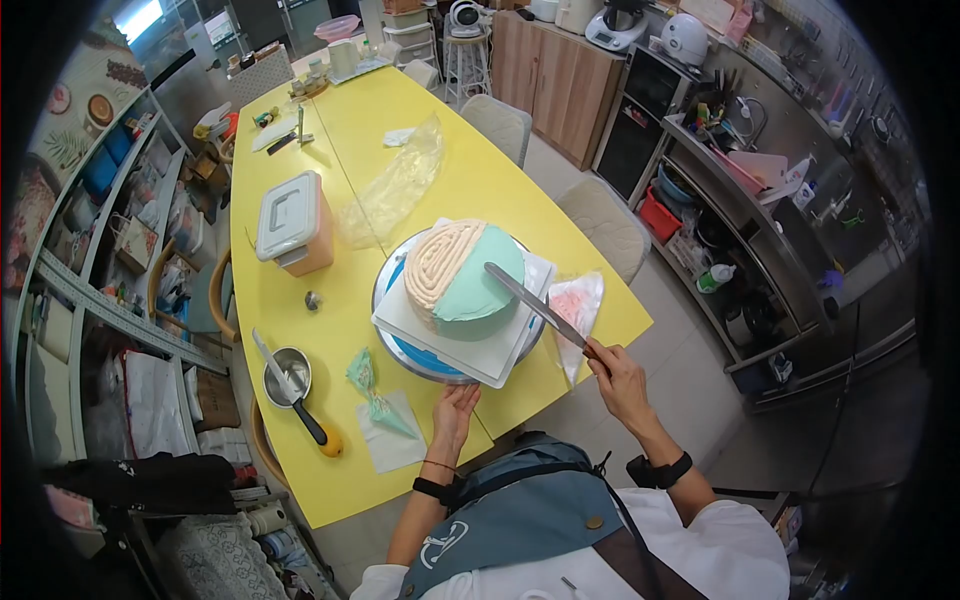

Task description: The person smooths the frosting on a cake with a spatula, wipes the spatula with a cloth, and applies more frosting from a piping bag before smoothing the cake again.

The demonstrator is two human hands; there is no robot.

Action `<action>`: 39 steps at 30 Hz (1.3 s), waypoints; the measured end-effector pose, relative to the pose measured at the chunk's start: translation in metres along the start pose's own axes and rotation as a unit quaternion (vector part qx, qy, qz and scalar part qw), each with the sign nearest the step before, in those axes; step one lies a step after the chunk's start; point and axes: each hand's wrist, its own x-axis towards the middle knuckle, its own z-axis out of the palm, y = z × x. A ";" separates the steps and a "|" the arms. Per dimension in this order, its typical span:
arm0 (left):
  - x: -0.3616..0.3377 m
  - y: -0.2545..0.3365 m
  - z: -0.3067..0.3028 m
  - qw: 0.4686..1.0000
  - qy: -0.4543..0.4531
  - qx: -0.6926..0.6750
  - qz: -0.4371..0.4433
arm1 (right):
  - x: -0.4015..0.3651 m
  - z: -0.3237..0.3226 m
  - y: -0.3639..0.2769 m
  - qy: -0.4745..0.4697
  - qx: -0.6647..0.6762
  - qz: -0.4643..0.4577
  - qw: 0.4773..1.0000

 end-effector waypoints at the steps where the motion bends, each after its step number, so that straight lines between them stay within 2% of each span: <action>1: 0.001 -0.001 -0.001 1.000 -0.002 0.001 -0.002 | -0.001 0.001 0.001 -0.005 -0.007 -0.002 1.000; 12: 0.000 -0.003 0.002 0.999 -0.023 0.012 -0.026 | -0.027 0.022 -0.017 -0.055 0.012 -0.035 0.998; 15: 0.001 -0.003 0.002 0.999 -0.022 0.006 -0.029 | -0.029 0.024 -0.027 -0.074 0.023 -0.074 0.994; 22: -0.002 -0.002 0.002 0.999 -0.044 0.015 -0.027 | -0.003 0.008 -0.008 0.005 0.013 -0.007 1.000; 28: 0.000 -0.001 -0.001 0.998 -0.045 0.012 -0.030 | 0.010 0.005 0.004 -0.003 -0.008 0.012 1.000; 34: 0.001 -0.002 -0.003 0.999 -0.039 0.010 -0.027 | -0.006 0.014 -0.009 -0.029 -0.017 -0.034 0.999; 39: 0.000 0.000 -0.002 0.999 -0.027 0.008 -0.033 | -0.024 0.022 -0.033 -0.079 0.026 -0.082 0.993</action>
